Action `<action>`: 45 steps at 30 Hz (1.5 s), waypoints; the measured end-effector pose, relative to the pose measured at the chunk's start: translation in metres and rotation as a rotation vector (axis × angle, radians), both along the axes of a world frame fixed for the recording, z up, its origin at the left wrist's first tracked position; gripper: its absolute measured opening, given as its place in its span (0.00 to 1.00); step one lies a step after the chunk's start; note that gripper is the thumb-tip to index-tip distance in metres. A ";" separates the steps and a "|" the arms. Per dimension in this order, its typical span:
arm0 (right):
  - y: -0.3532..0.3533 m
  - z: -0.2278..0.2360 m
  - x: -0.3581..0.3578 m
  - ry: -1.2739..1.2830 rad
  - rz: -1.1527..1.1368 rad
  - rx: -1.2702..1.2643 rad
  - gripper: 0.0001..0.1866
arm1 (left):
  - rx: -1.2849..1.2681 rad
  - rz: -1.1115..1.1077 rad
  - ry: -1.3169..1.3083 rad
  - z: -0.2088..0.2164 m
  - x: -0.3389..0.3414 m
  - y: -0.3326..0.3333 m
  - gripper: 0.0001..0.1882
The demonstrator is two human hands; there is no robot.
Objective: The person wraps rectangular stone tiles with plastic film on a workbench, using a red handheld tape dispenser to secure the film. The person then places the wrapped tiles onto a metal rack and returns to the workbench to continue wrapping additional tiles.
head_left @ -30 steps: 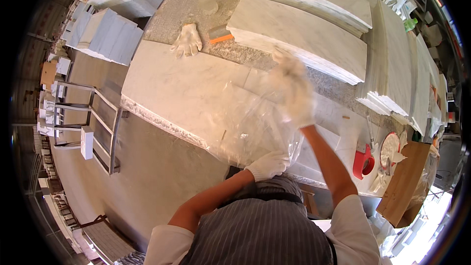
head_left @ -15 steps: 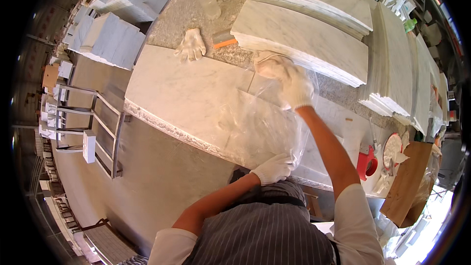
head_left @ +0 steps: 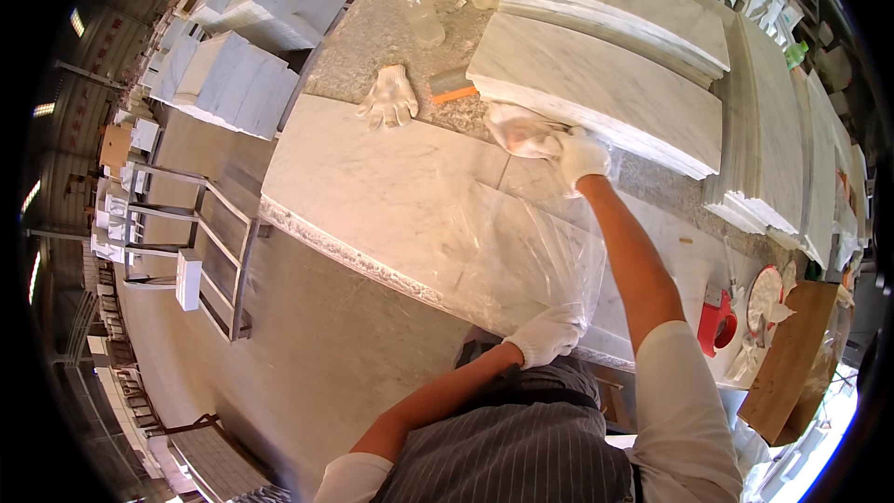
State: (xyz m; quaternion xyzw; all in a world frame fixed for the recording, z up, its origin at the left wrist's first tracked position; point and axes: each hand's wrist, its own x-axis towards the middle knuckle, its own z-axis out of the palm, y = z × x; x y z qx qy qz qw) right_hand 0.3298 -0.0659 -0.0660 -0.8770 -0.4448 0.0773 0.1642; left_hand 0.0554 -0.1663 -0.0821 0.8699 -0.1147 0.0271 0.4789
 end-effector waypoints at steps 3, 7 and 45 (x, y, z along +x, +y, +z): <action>-0.026 -0.001 0.020 0.030 0.007 0.129 0.16 | -0.083 0.004 0.091 0.003 0.001 0.000 0.07; -0.080 0.070 -0.044 0.032 0.283 0.288 0.21 | 0.003 -0.014 0.011 0.002 -0.002 0.006 0.06; -0.067 0.077 -0.185 0.504 0.574 0.399 0.15 | -1.474 0.661 0.376 0.082 -0.089 0.072 0.08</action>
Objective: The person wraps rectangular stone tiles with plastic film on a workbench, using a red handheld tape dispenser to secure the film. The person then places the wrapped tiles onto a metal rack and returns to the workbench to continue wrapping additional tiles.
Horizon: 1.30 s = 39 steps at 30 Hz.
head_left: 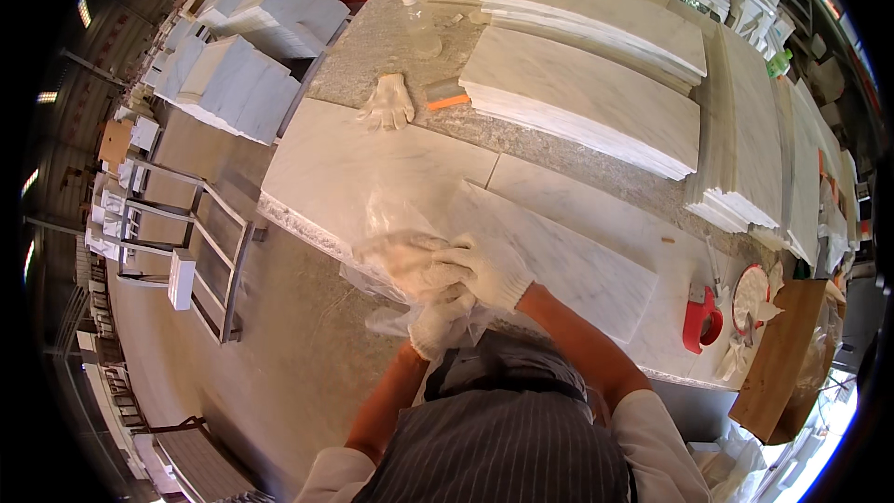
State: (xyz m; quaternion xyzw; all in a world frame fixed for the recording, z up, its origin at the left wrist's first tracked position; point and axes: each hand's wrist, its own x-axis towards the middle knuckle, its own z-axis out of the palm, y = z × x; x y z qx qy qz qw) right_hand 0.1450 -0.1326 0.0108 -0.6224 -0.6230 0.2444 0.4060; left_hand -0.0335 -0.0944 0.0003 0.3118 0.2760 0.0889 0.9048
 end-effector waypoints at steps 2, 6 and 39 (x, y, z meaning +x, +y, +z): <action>0.007 -0.014 0.011 -0.099 0.018 -0.141 0.16 | -0.018 -0.046 -0.085 -0.005 -0.017 -0.002 0.09; 0.032 -0.026 0.041 0.150 -0.304 -0.217 0.17 | 0.032 -0.035 -0.203 0.054 -0.040 -0.005 0.10; -0.210 -0.052 -0.005 0.712 -0.835 -0.474 0.35 | 1.201 -0.021 0.279 0.028 0.052 -0.003 0.04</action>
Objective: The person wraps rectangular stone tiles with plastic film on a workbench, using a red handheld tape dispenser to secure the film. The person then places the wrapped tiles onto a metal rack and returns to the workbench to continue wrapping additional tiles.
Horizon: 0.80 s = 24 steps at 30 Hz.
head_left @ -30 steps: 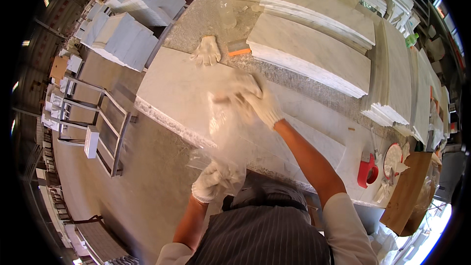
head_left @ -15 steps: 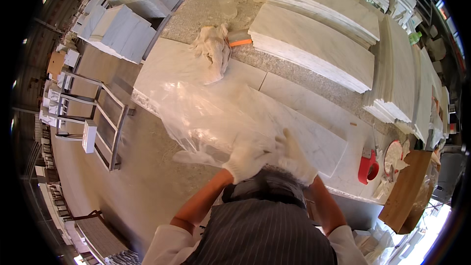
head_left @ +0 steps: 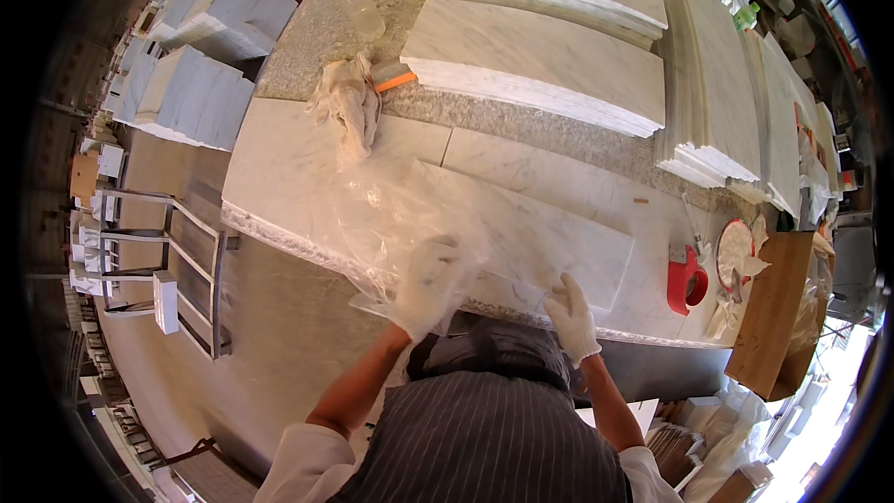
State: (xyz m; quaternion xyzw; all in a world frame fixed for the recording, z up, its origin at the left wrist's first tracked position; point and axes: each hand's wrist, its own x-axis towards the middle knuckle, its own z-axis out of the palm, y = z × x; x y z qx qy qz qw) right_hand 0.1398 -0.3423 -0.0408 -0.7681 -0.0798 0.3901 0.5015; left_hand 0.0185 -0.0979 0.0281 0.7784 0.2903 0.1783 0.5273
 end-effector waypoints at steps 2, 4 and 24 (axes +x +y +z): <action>0.010 0.011 -0.001 -0.033 0.068 -0.049 0.35 | -0.122 0.103 -0.110 0.012 -0.012 0.031 0.05; 0.028 0.022 0.003 0.005 0.120 -0.107 0.36 | -0.256 0.225 -0.223 0.040 -0.024 0.055 0.06; 0.136 0.044 -0.030 0.501 0.501 0.603 0.39 | -0.938 0.141 -0.535 0.039 0.038 0.008 0.06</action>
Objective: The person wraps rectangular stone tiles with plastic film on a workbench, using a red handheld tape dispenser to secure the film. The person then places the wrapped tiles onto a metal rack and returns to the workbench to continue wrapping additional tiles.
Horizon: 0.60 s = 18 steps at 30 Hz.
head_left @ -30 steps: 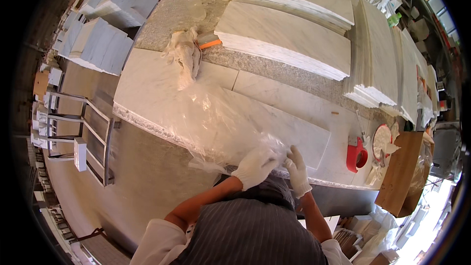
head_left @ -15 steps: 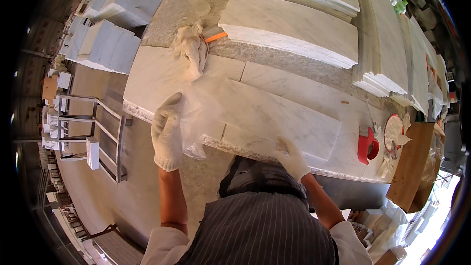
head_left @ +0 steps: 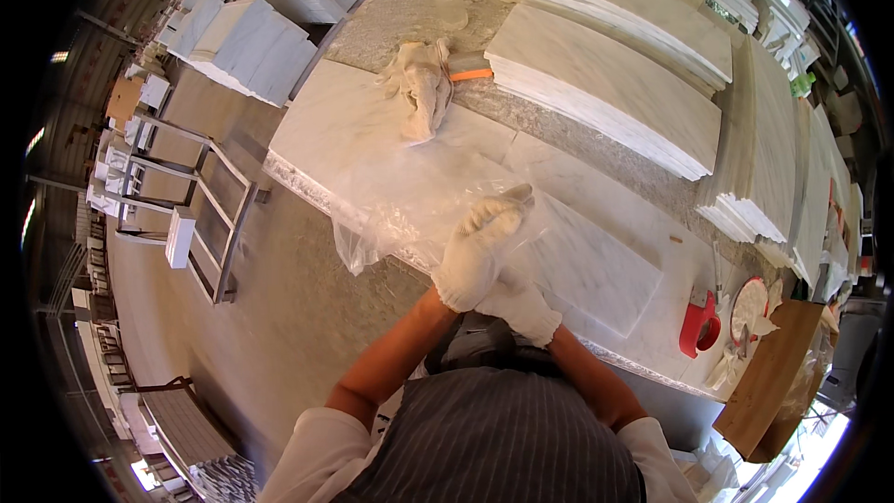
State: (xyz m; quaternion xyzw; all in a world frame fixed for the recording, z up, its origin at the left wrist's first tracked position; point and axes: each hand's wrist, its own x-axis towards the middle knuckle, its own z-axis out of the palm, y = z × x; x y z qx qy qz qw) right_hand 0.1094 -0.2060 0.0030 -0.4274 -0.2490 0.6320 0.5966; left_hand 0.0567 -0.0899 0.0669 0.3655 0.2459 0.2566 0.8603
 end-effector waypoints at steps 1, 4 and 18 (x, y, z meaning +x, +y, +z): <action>-0.001 0.001 0.002 0.056 -0.009 -0.019 0.36 | -0.060 -0.005 0.011 0.005 0.000 -0.002 0.08; -0.005 0.002 0.005 0.202 -0.039 -0.066 0.30 | -0.173 -0.010 0.004 0.017 0.000 -0.007 0.15; -0.022 -0.004 0.050 0.395 -0.250 -0.044 0.29 | 0.181 -0.024 0.239 0.008 -0.025 -0.032 0.03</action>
